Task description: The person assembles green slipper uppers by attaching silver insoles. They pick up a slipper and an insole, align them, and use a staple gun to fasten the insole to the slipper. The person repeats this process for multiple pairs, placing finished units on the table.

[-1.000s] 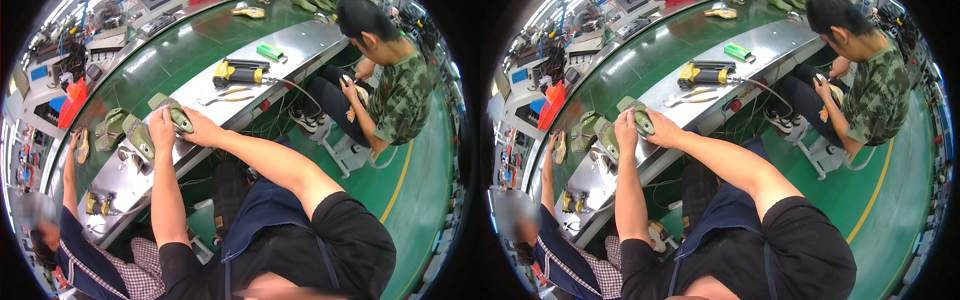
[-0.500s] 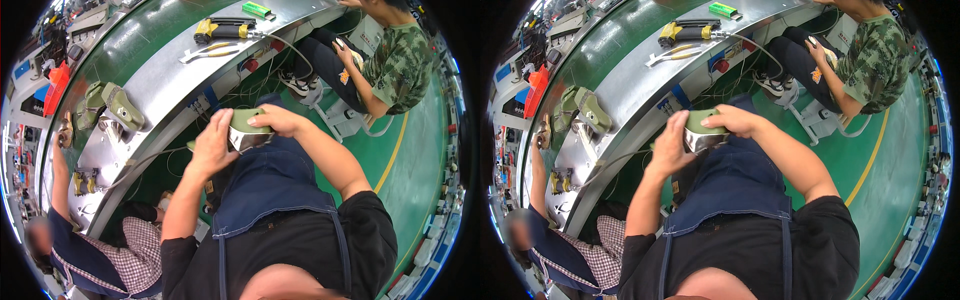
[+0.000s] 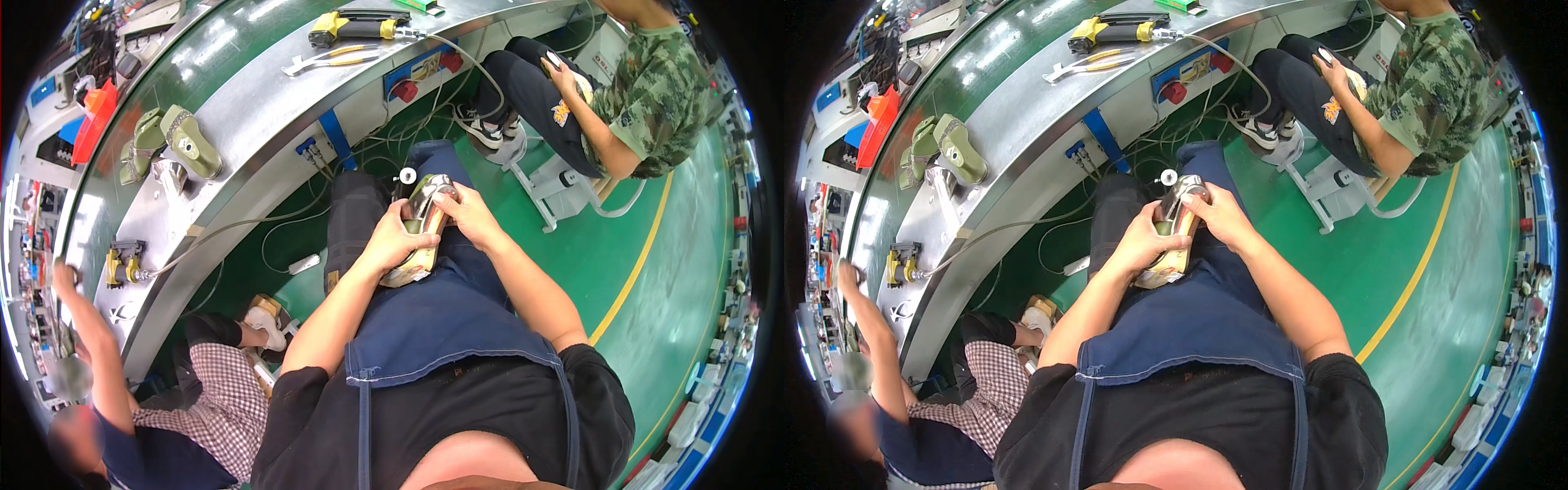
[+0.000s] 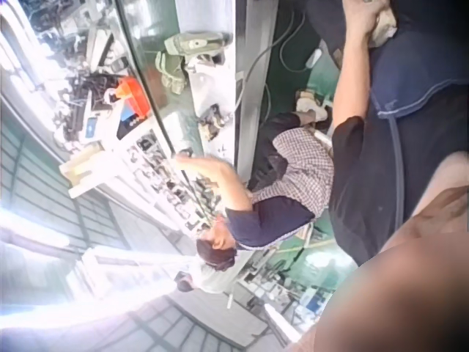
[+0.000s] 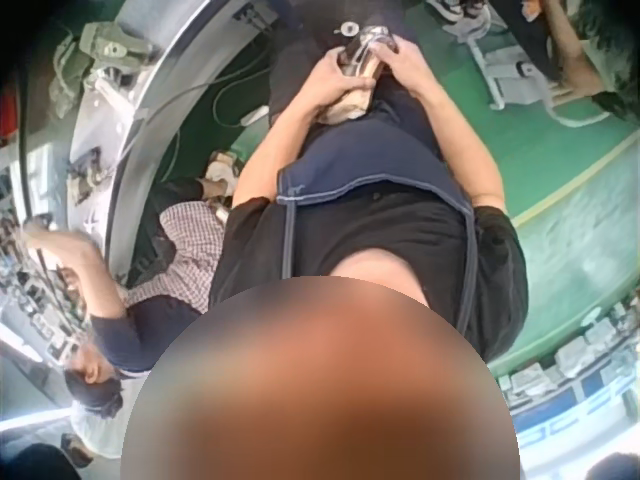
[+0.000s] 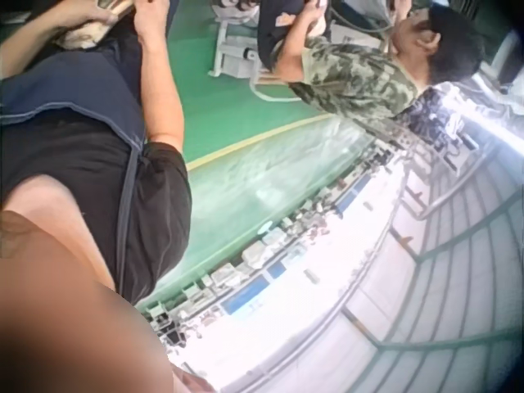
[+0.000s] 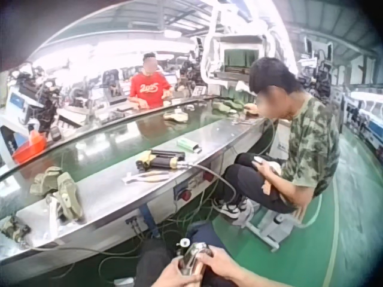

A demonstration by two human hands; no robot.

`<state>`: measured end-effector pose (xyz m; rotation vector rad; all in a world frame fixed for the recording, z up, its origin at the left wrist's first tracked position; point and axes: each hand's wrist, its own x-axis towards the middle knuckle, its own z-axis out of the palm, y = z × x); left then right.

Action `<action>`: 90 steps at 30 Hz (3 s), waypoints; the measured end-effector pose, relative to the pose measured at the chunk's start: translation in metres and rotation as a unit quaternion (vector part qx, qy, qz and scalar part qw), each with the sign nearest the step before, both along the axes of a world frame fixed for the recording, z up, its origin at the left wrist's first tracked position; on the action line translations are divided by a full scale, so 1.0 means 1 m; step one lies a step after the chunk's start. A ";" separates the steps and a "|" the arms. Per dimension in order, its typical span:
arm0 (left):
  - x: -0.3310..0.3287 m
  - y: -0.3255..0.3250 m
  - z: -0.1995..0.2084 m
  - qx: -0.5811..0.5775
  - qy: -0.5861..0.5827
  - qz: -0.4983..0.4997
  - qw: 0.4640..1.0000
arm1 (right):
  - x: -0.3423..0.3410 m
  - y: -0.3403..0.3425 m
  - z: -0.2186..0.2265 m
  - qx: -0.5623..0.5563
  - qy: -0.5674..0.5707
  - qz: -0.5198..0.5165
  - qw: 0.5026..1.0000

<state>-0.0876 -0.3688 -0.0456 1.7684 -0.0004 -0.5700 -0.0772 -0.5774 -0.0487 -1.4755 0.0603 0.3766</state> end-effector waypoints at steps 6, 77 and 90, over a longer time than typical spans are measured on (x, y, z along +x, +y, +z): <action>0.021 -0.030 -0.015 -0.188 0.134 0.062 0.971 | 0.038 -0.004 -0.019 -0.091 -0.021 -0.059 0.994; 0.136 -0.027 -0.055 0.109 -0.178 0.140 0.968 | 0.136 -0.014 -0.047 -0.281 -0.258 0.059 0.923; 0.143 -0.031 -0.053 0.107 -0.173 0.131 0.970 | 0.161 -0.005 -0.031 -0.280 -0.103 0.056 0.953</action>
